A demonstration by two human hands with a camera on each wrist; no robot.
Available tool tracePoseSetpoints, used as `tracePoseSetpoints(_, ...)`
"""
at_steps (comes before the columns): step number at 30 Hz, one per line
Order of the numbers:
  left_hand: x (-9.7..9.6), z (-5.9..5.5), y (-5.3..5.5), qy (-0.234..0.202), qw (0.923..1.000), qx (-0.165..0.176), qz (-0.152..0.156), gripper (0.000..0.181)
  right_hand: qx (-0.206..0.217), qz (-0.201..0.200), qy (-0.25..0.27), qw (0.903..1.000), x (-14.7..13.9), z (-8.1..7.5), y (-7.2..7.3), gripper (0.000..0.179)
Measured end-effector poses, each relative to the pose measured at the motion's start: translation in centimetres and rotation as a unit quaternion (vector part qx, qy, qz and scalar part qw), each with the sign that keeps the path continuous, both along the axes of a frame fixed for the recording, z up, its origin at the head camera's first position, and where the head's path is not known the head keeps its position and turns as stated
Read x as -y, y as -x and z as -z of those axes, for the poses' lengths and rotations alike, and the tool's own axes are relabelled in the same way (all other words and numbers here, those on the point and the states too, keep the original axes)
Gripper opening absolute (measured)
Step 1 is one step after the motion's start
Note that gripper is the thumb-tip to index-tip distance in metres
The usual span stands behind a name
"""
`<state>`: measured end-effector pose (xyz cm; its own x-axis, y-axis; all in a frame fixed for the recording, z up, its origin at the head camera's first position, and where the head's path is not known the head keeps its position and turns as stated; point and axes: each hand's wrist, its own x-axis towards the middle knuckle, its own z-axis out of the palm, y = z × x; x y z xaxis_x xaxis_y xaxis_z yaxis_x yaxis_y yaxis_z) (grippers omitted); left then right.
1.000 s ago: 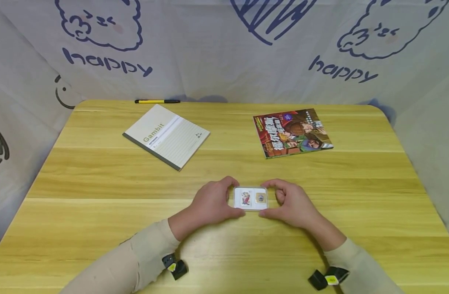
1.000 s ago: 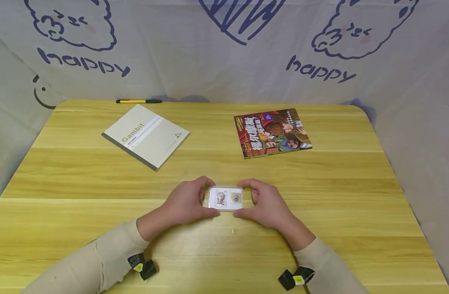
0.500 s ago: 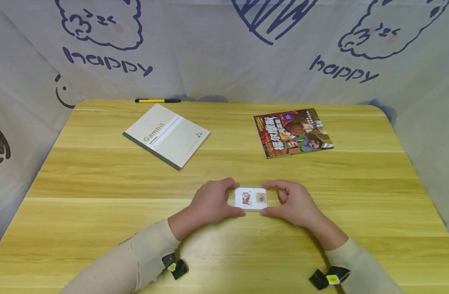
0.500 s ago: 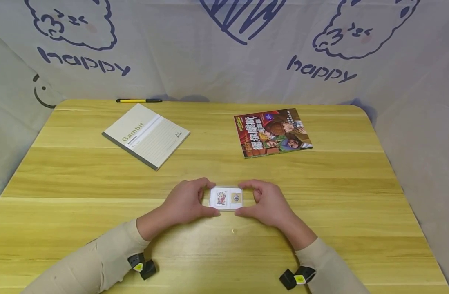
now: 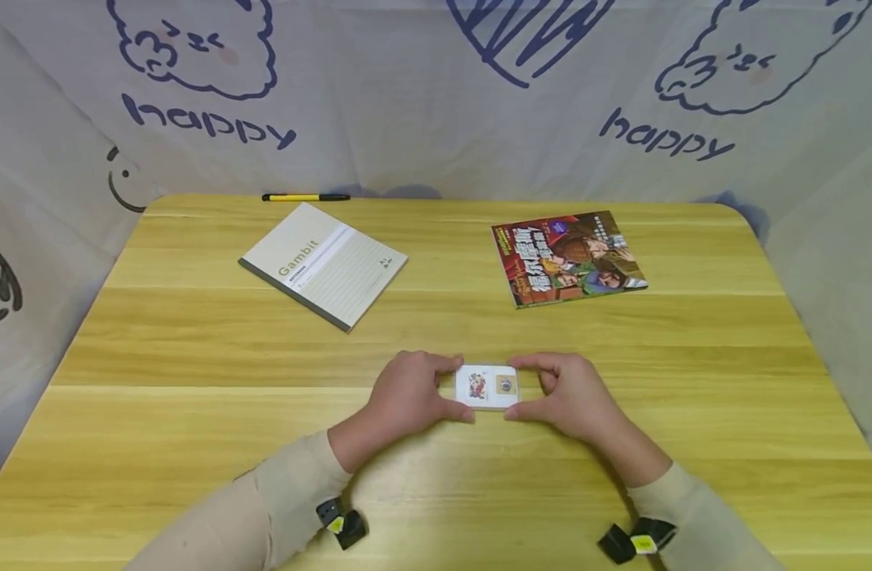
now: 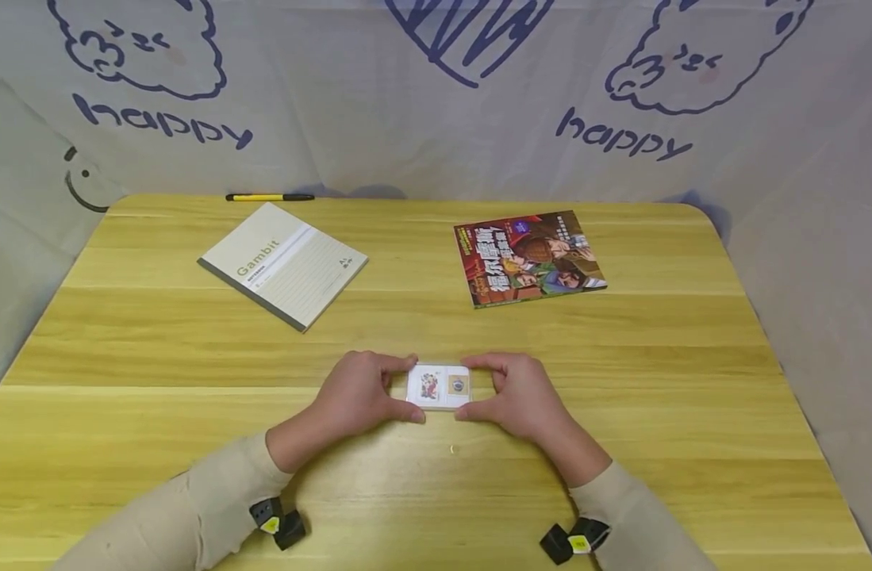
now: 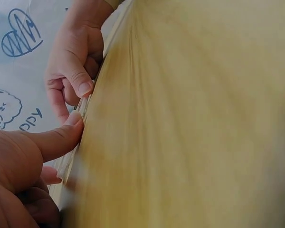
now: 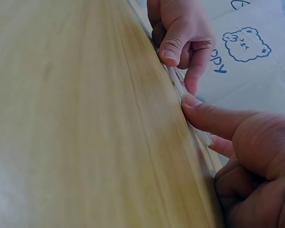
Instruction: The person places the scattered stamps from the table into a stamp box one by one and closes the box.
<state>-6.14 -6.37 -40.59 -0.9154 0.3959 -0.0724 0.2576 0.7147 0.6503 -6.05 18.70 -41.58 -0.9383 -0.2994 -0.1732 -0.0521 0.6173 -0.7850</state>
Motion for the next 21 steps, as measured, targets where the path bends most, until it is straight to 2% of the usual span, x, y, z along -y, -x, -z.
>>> tracePoseSetpoints(7,-0.18,0.22,-0.29,-0.014,0.9995,0.006,-0.028,0.075,-0.006,-0.014,0.011,0.9998,-0.19,0.02,-0.13,0.062)
tracePoseSetpoints(21,-0.12,0.1,-0.35,-0.009,0.999,0.007,-0.044,0.077,-0.01,-0.012,0.007,0.9999,0.12,0.03,0.03,0.063)
